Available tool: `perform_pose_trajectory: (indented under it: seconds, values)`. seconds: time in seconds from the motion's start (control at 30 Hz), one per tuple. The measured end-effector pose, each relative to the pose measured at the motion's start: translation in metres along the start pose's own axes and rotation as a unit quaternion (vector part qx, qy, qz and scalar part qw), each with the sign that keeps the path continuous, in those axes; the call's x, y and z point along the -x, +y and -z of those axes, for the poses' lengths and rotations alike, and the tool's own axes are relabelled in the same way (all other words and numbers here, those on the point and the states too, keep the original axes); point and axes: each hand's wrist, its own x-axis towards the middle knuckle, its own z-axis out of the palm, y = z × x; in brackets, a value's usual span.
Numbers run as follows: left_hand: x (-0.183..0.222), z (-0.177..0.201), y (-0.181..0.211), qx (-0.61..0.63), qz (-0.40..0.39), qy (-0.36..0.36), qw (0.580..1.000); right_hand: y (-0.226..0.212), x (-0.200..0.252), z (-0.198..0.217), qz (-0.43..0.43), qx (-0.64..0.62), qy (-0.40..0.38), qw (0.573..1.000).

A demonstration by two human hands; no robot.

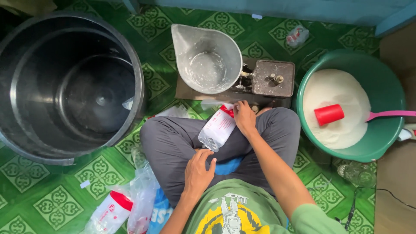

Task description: Scooping powdered food from a large basin, weighing it on a mechanical scale, and filling small plastic bags.

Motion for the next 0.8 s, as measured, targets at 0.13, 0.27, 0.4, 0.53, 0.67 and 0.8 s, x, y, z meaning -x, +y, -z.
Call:
perform_pose_trajectory:
  seconds: [0.13,0.27,0.4,0.53,0.67,0.8]
  values:
    - [-0.003,0.000,0.002,0.017,0.015,-0.007,1.000,-0.013,0.022,0.035,-0.041,-0.099,-0.006,0.994]
    - [-0.005,-0.007,0.002,0.044,-0.021,-0.024,0.999,-0.022,0.056,0.073,-0.222,-0.399,-0.093,0.885]
    - [-0.010,-0.010,0.012,0.112,-0.023,-0.046,0.992,-0.042,0.100,0.095,-0.306,-0.475,-0.128,0.815]
    - [-0.015,-0.020,0.013,0.106,-0.036,-0.030,0.993,-0.050,0.133,0.090,-0.248,-0.444,-0.112,0.854]
    - [-0.019,-0.016,0.014,0.067,-0.038,0.036,0.996,-0.066,0.139,0.094,-0.199,-0.379,-0.061,0.902]
    - [-0.017,0.011,0.029,0.087,-0.055,0.100,0.990,-0.079,0.135,0.103,-0.178,-0.374,-0.041,0.909]
